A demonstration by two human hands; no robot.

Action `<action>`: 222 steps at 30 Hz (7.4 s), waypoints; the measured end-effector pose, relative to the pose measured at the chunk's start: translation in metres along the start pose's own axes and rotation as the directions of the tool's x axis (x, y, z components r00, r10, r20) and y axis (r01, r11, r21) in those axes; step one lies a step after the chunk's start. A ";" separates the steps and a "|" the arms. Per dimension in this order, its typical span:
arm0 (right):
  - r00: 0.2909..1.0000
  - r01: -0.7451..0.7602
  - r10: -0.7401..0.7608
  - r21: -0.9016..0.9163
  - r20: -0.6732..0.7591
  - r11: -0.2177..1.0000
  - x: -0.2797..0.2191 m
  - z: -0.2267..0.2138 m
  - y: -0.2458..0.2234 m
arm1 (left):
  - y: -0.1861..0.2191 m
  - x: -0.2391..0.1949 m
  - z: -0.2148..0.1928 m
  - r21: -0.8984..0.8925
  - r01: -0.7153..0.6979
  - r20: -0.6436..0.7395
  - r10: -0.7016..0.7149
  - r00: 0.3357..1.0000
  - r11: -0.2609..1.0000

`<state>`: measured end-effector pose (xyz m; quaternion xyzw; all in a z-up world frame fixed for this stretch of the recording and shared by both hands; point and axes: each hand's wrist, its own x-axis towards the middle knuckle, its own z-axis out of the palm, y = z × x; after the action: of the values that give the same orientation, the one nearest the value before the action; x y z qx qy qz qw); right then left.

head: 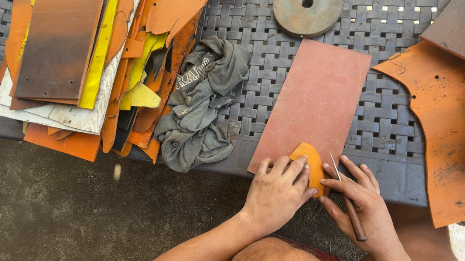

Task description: The person uses a small knife to cut a small orange leather piece from a larger sheet on a woven plastic table. They wipe the sheet with a cloth, then continue cutting around the template shape.

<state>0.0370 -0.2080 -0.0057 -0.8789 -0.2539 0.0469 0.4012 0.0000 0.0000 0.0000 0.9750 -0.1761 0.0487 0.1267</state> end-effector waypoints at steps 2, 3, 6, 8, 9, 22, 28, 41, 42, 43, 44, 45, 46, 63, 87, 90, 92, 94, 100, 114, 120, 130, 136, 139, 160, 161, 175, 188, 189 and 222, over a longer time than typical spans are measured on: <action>1.000 0.009 -0.009 0.000 0.001 1.000 0.000 0.000 -0.001 | -0.002 -0.003 0.003 -0.033 -0.006 -0.062 0.004 0.998 0.999; 1.000 0.014 -0.014 0.001 0.003 1.000 0.000 -0.001 -0.001 | -0.002 -0.004 0.004 -0.050 -0.009 -0.092 0.005 0.996 0.999; 1.000 0.020 -0.020 -0.005 -0.003 1.000 0.000 0.000 -0.001 | -0.005 -0.007 0.009 -0.080 -0.013 -0.137 0.002 0.991 0.997; 1.000 0.028 -0.028 -0.006 0.008 1.000 0.000 -0.002 0.000 | -0.005 -0.008 0.011 -0.090 -0.017 -0.155 0.003 0.988 0.996; 0.999 0.035 -0.034 -0.005 0.013 0.999 0.000 -0.002 0.001 | -0.006 -0.009 0.011 -0.093 -0.019 -0.165 0.003 0.986 0.996; 0.999 0.027 -0.027 0.003 -0.020 1.000 -0.001 0.001 0.002 | -0.006 -0.011 0.009 -0.147 -0.067 -0.173 0.041 0.984 0.987; 1.000 0.010 -0.010 0.001 -0.010 1.000 0.000 0.001 0.002 | -0.008 -0.012 0.010 -0.157 -0.078 -0.168 0.051 0.985 0.985; 1.000 -0.007 0.007 0.007 0.008 1.000 -0.001 0.001 0.003 | -0.008 -0.013 0.010 -0.185 -0.077 -0.184 0.042 0.982 0.980; 1.000 -0.011 0.011 0.007 0.009 1.000 -0.001 0.002 0.003 | -0.008 -0.012 0.009 -0.192 -0.075 -0.188 0.038 0.981 0.978; 1.000 -0.004 0.004 0.007 0.002 1.000 -0.003 0.002 0.005 | -0.008 -0.011 0.008 -0.210 -0.067 -0.197 0.025 0.980 0.975; 1.000 0.003 -0.003 0.007 -0.005 1.000 -0.004 0.003 0.006 | -0.008 -0.010 0.007 -0.228 -0.059 -0.206 0.011 0.979 0.972; 1.000 0.011 -0.011 0.007 -0.011 1.000 -0.004 0.003 0.007 | -0.007 -0.009 0.006 -0.246 -0.051 -0.215 -0.003 0.977 0.968; 1.000 -0.013 0.013 0.018 -0.024 1.000 -0.005 0.003 0.009 | -0.007 -0.007 0.004 -0.235 -0.031 -0.201 -0.018 0.979 0.972; 0.803 -0.588 0.468 0.363 0.368 0.723 0.148 -0.010 0.033 | 0.003 0.009 -0.004 -0.073 0.095 0.204 -0.078 0.976 0.993; 0.819 -0.508 0.562 0.306 -0.119 0.805 -0.044 0.000 -0.037 | 0.003 0.024 -0.007 -0.093 0.044 0.189 -0.026 0.982 0.995; 0.835 -0.464 0.526 0.307 -0.162 0.831 -0.052 0.008 -0.048 | -0.001 0.052 -0.006 -0.006 0.011 0.351 -0.008 0.936 1.000; 0.879 -0.425 0.451 0.173 -0.157 0.889 -0.052 0.015 -0.061 | 0.004 0.074 -0.011 0.019 -0.034 0.289 0.027 0.957 0.999; 0.953 -0.200 0.225 0.136 -0.204 0.970 -0.048 0.021 -0.068 | 0.011 0.086 -0.016 0.019 -0.050 0.334 0.040 0.942 0.999; 0.967 -0.018 0.044 0.107 -0.251 0.994 -0.045 0.028 -0.066 | 0.034 0.094 -0.022 0.075 -0.099 0.415 0.059 0.908 0.992; 0.884 -0.096 0.220 0.301 -0.412 0.949 -0.030 -0.065 -0.039 | 0.054 0.089 -0.023 0.020 0.004 0.474 -0.014 0.880 1.000; 0.980 -0.118 0.109 0.042 0.169 0.992 0.089 -0.089 -0.067 | 0.091 0.103 -0.007 0.194 0.192 0.644 -0.273 0.715 0.962; 0.437 -0.297 0.393 -0.283 0.809 0.912 0.154 -0.028 -0.079 | 0.124 0.114 0.065 0.321 -0.006 0.739 -0.247 0.627 0.947; 0.343 -0.444 0.466 -0.296 0.816 0.846 0.156 -0.027 -0.076 | 0.126 0.120 0.063 0.302 0.044 0.752 -0.266 0.603 0.952; 0.397 -0.211 0.382 -0.322 0.835 0.923 0.159 -0.024 -0.075 | 0.121 0.124 0.051 0.305 0.037 0.766 -0.268 0.585 0.952; 0.743 -0.462 0.321 0.103 0.588 0.881 0.181 0.001 -0.020 | 0.098 0.128 0.029 0.348 -0.125 0.839 -0.249 0.485 0.929; 0.743 -0.464 0.310 0.121 0.594 0.878 0.180 0.003 -0.016 | 0.097 0.128 0.029 0.322 -0.137 0.846 -0.221 0.485 0.937; 0.751 0.116 0.242 -0.482 0.615 0.868 0.203 -0.013 -0.039 | 0.087 0.127 0.011 0.249 0.023 0.795 -0.218 0.566 0.968; 0.951 -0.180 0.185 0.040 -0.247 0.983 0.017 -0.044 -0.023 | 0.012 0.040 -0.022 0.087 0.139 0.476 -0.163 0.864 0.987; 0.926 -0.259 0.263 0.048 -0.270 0.965 0.003 -0.034 -0.021 | 0.000 0.036 -0.024 0.114 0.127 0.447 -0.165 0.879 0.985; 0.862 0.056 0.123 0.336 -0.491 0.940 -0.053 0.037 0.012 | -0.052 -0.044 -0.037 -0.866 -0.017 0.329 -0.596 0.732 -0.499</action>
<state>-0.0142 -0.2149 -0.0458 -0.7823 -0.1126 -0.1347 0.5976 -0.0243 0.0715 0.0177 0.3948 0.2079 0.0261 0.8945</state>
